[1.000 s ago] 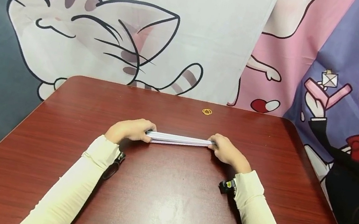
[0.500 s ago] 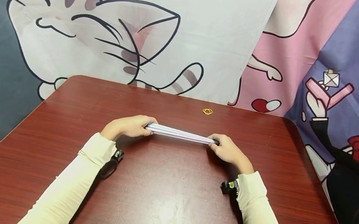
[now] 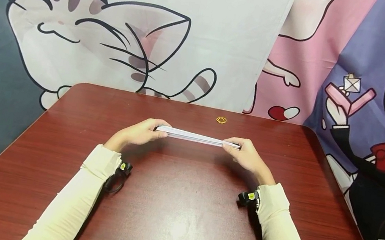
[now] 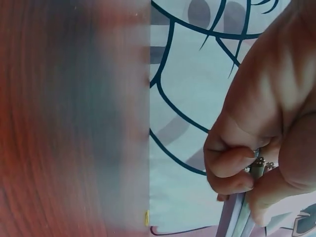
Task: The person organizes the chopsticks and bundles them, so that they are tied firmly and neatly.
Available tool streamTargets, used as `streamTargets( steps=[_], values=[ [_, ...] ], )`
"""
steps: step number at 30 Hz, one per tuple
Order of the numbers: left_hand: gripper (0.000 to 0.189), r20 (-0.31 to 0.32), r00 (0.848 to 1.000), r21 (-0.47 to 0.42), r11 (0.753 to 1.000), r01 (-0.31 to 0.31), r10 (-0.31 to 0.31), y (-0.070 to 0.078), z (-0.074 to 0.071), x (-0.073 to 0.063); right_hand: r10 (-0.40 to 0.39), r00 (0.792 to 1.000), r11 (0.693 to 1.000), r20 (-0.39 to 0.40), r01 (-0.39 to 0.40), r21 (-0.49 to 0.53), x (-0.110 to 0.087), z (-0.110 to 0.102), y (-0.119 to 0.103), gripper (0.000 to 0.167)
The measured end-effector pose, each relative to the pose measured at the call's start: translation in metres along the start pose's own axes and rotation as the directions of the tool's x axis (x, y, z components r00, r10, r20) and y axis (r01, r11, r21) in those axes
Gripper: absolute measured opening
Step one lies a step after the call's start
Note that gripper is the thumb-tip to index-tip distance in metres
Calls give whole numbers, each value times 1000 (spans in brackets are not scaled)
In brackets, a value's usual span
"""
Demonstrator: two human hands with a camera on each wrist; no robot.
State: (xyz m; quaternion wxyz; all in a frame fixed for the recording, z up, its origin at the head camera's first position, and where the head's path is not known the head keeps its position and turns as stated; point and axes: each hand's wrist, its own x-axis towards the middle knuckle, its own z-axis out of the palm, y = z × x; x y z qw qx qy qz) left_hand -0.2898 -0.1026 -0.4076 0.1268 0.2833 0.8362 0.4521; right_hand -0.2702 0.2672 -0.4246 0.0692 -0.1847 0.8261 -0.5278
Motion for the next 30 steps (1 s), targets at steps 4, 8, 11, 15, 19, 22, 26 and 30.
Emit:
streamTargets(
  steps=[4,8,11,15,19,22,26,30],
  values=[
    [29,-66,998,-60,998,12,-16,3,2,1,-16,1000,997,-21,17,69,2,0,-2,21],
    [31,-136,990,-75,997,27,-37,11,3,2,-31,998,989,-45,38,143,4,1,-7,25],
    [33,-189,981,-91,995,34,-51,22,1,0,-68,994,988,-84,79,132,5,1,-18,25],
    [31,-251,968,-104,995,-4,-22,40,-4,-5,-145,982,982,-117,158,104,3,-3,-38,21],
    [26,-291,956,-102,992,-69,36,56,-10,-9,-212,969,966,-124,227,123,2,-8,-60,20],
    [25,-307,949,-113,988,-110,71,63,-12,-10,-270,951,942,-153,294,161,1,-11,-71,20],
    [26,-324,941,-145,978,-150,97,66,-11,-9,-318,930,904,-186,357,234,-1,-14,-76,19],
    [26,-358,928,-158,972,-174,108,65,-9,-8,-320,931,886,-174,359,292,-2,-15,-77,23]
  ],
)
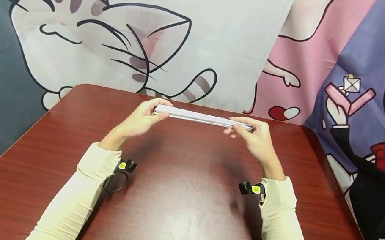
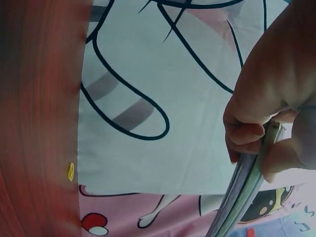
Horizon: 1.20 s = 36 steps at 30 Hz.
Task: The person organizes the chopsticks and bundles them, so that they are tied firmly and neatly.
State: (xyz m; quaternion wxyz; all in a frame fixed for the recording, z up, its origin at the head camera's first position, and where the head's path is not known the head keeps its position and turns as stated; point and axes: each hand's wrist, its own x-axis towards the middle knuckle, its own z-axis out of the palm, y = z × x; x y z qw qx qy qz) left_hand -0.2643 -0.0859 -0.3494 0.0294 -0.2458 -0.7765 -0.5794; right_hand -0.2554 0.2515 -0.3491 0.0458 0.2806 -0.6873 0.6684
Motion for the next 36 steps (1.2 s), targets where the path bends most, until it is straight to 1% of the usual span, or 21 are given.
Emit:
streamTargets(
  steps=[2,5,8,10,11,16,18,23,25,30,33,35,36],
  values=[
    [26,-12,1000,-3,1000,-12,12,0,2,1,10,1000,1000,-7,-10,-8,0,0,0,23],
    [27,-15,1000,-35,999,-24,23,0,5,2,22,999,995,-48,-27,-94,0,-1,-2,21],
    [29,-6,1000,-105,994,-6,6,0,7,3,29,994,978,-101,-49,-202,-1,-3,-5,19],
    [29,-5,1000,-129,992,5,-5,0,7,3,30,993,967,-111,-57,-247,-2,-3,-6,20],
    [29,-6,1000,-129,992,8,-8,0,7,3,30,993,966,-112,-58,-253,-2,-3,-6,21],
    [26,-34,999,-41,999,2,-4,-1,13,6,19,993,971,-117,-47,-235,-2,-1,-4,23],
    [25,-49,999,-27,1000,-5,3,-2,16,8,13,993,975,-116,-38,-218,-2,-2,-4,22],
    [23,-90,996,-53,999,-8,3,-6,14,5,26,998,985,-62,-36,-168,0,-1,-3,22],
    [22,-98,995,-60,998,3,-9,-7,14,4,27,998,984,-57,-37,-173,1,0,-1,22],
    [22,-111,994,-75,997,9,-17,-6,19,5,36,995,984,-95,-52,-171,-2,-1,2,21],
    [21,-149,988,-87,996,22,-35,-7,20,5,52,992,988,-111,-67,-138,-3,-2,5,22],
    [20,-170,984,-98,994,38,-54,-8,21,4,57,991,986,-117,-74,-149,-4,-2,7,23],
    [20,-177,982,-106,993,46,-65,-9,21,4,50,991,982,-121,-71,-172,-4,-2,7,24]
  ],
)
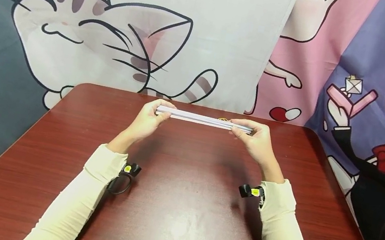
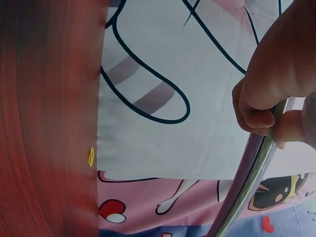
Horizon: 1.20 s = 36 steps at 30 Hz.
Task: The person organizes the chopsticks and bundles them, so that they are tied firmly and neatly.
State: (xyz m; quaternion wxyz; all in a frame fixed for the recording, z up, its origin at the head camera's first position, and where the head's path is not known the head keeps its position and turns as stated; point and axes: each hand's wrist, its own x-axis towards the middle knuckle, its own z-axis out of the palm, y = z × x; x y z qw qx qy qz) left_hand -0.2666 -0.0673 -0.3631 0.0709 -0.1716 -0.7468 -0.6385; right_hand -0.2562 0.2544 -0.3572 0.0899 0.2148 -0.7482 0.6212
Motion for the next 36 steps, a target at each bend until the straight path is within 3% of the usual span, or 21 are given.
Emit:
streamTargets(
  steps=[3,4,6,8,10,12,14,16,19,23,25,27,31,34,36],
  values=[
    [20,-21,1000,-11,1000,17,-17,-2,0,0,-54,998,991,-14,52,-126,0,2,1,26],
    [20,-29,999,-11,1000,17,-17,-2,1,-1,-95,995,978,-17,90,-190,0,3,0,26],
    [20,-50,999,-7,1000,16,-16,-2,1,-1,-215,977,923,1,204,-328,1,6,-1,27],
    [20,-70,997,-14,1000,21,-22,-2,0,-1,-346,937,832,43,328,-448,3,9,-4,28],
    [19,-83,996,-34,999,38,-41,-1,0,-2,-459,883,721,101,436,-539,5,10,-8,31],
    [19,-92,993,-62,996,64,-70,0,0,-2,-521,839,629,161,504,-592,6,11,-11,33],
    [18,-97,990,-103,991,88,-98,2,-1,-3,-548,807,521,219,534,-666,6,10,-15,31],
    [19,-101,988,-137,985,105,-119,2,-1,-3,-546,793,410,271,535,-739,7,12,-18,28],
    [19,-105,983,-209,970,125,-149,3,-1,-3,-517,790,232,331,501,-834,9,16,-21,36],
    [18,-98,981,-274,953,132,-164,3,0,-3,-514,783,80,349,449,-890,12,25,-20,48],
    [18,-99,983,-276,953,122,-154,4,1,-3,-524,776,41,351,434,-900,12,28,-19,46],
    [18,-101,985,-255,961,107,-136,6,3,-3,-517,775,25,365,439,-898,13,32,-17,34],
    [16,-118,988,-190,979,80,-104,9,4,-3,-479,787,37,388,460,-887,13,35,-14,14],
    [16,-105,992,-136,989,53,-67,10,2,-3,-474,798,58,371,449,-891,14,35,-12,11],
    [16,-76,997,-77,997,16,-22,10,-1,-3,-485,796,72,363,450,-890,15,33,-10,13]
  ],
)
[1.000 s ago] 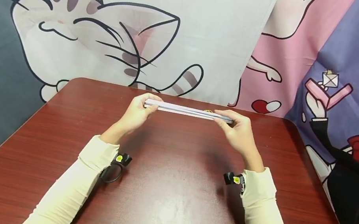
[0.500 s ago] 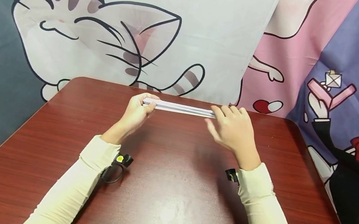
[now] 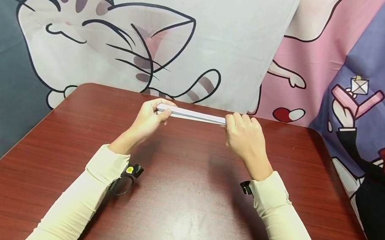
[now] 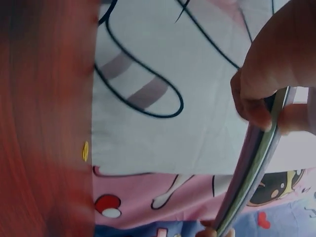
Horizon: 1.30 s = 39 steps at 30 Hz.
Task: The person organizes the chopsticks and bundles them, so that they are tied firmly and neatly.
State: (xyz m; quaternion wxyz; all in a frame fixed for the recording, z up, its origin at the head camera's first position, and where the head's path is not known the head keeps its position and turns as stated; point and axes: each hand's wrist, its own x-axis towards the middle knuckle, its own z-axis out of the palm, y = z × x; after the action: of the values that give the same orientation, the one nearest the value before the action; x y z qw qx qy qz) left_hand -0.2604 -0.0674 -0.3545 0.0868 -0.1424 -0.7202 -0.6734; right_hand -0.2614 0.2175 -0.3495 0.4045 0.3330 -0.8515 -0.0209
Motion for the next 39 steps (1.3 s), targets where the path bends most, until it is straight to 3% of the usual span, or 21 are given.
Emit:
streamTargets(
  steps=[3,5,7,9,10,11,14,15,16,17,18,19,21,25,31,34,39],
  values=[
    [16,82,992,157,982,-105,93,1,-7,0,-17,999,1000,-28,18,22,-1,1,4,16],
    [18,146,976,278,940,-196,161,2,-11,1,-35,998,999,-44,37,37,-1,1,6,17],
    [25,209,954,394,874,-285,217,5,-15,0,-49,997,998,-58,52,45,-1,0,8,17],
    [32,265,932,525,774,-354,246,11,-16,0,-55,996,997,-69,58,45,0,-1,8,16],
    [35,291,921,591,709,-385,259,14,-15,-1,-57,996,997,-75,60,44,0,-1,8,17],
    [37,315,908,660,624,-418,276,17,-13,-2,-56,995,997,-81,60,41,0,-2,8,17],
    [41,364,867,827,311,-469,339,24,-3,-5,-40,994,999,-106,42,14,1,-4,6,20],
    [40,371,852,857,218,-467,369,26,2,-6,-33,992,999,-118,34,8,2,-5,5,20],
    [40,372,837,878,139,-457,400,27,6,-8,-26,992,1000,-122,26,0,2,-6,5,21],
    [41,370,824,893,81,-442,429,28,11,-9,-22,991,1000,-130,22,-6,3,-7,4,21],
    [42,365,816,902,46,-428,448,29,15,-10,-20,991,1000,-133,18,-13,4,-8,3,21],
    [42,358,809,909,24,-417,467,30,19,-11,-17,990,1000,-142,15,-14,6,-9,2,20],
    [45,341,796,916,11,-400,500,31,26,-13,-16,988,1000,-151,13,-24,8,-10,1,19],
    [44,304,766,925,16,-380,567,26,34,-11,-2,981,999,-192,-6,-42,12,-13,-2,20],
    [21,221,726,948,32,-317,652,20,38,-6,55,963,995,-264,-74,-63,16,-15,-16,21],
    [17,182,718,960,37,-278,672,22,41,-5,92,953,992,-288,-114,-60,19,-16,-22,22],
    [14,116,735,979,49,-200,668,26,46,-6,121,938,989,-324,-142,-42,21,-15,-29,34]
  ],
)
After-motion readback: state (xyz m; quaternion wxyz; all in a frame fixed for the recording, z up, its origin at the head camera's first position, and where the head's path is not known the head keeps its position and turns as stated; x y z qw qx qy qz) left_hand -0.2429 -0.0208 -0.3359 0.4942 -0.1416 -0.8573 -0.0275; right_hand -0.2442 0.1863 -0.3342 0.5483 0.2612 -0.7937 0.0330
